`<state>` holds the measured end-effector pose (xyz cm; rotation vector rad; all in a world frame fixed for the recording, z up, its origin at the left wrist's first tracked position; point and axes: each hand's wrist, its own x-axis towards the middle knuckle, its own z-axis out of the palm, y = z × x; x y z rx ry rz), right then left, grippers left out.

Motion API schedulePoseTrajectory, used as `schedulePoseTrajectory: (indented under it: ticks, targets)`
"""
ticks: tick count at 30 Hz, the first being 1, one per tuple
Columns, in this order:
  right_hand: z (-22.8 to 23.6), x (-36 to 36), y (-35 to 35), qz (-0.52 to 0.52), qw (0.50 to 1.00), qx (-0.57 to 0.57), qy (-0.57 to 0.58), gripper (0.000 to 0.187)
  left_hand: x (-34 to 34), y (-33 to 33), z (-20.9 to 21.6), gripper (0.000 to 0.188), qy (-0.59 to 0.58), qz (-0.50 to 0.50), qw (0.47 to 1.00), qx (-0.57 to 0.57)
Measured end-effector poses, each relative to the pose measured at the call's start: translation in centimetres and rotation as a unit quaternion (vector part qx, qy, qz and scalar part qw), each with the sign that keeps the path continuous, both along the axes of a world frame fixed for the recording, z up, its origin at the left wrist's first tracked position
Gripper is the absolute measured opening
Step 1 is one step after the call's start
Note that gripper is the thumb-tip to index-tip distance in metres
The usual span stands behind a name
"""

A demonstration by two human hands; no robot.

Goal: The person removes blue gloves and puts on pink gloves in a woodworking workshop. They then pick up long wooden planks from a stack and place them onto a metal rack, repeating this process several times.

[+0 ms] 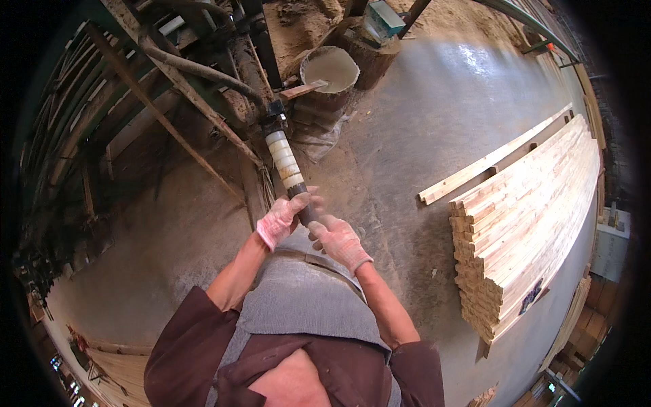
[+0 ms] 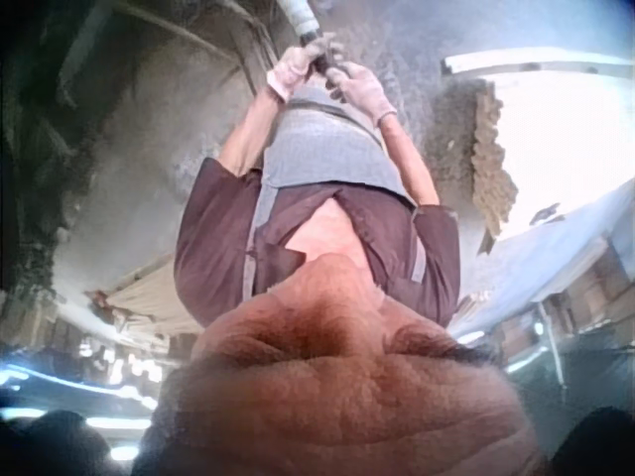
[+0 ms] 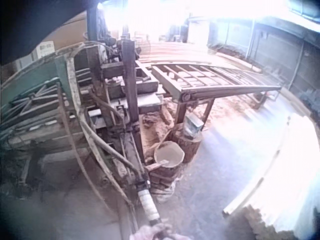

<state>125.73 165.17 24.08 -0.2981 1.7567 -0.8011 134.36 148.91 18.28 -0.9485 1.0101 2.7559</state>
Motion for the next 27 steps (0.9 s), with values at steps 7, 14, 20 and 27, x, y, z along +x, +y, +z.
schedulePoseTrajectory:
  ticks: [7, 14, 20, 27]
  targets:
    - [-1.2, 0.9, 0.0, -0.151, 0.969, -0.102, -0.167, 0.038, -1.5, -0.3, 2.9, 0.037, -0.16, -0.001, 0.987, 0.015]
    - [-1.0, -0.5, 0.2, -0.16, 0.965, -0.106, -0.178, 0.03, -0.6, -0.4, -2.6, 0.044, 0.044, -0.006, 0.987, 0.156]
    - [-1.8, -4.6, 2.9, -0.085, 0.955, -0.151, -0.24, 0.039, -1.6, 0.5, -1.7, 0.065, 0.12, -0.032, 0.973, 0.195]
    - [-16.5, -18.3, 22.4, -0.334, 0.923, -0.069, -0.178, 0.042, 5.0, 4.8, -14.1, 0.1, -0.111, 0.084, 0.989, 0.054]
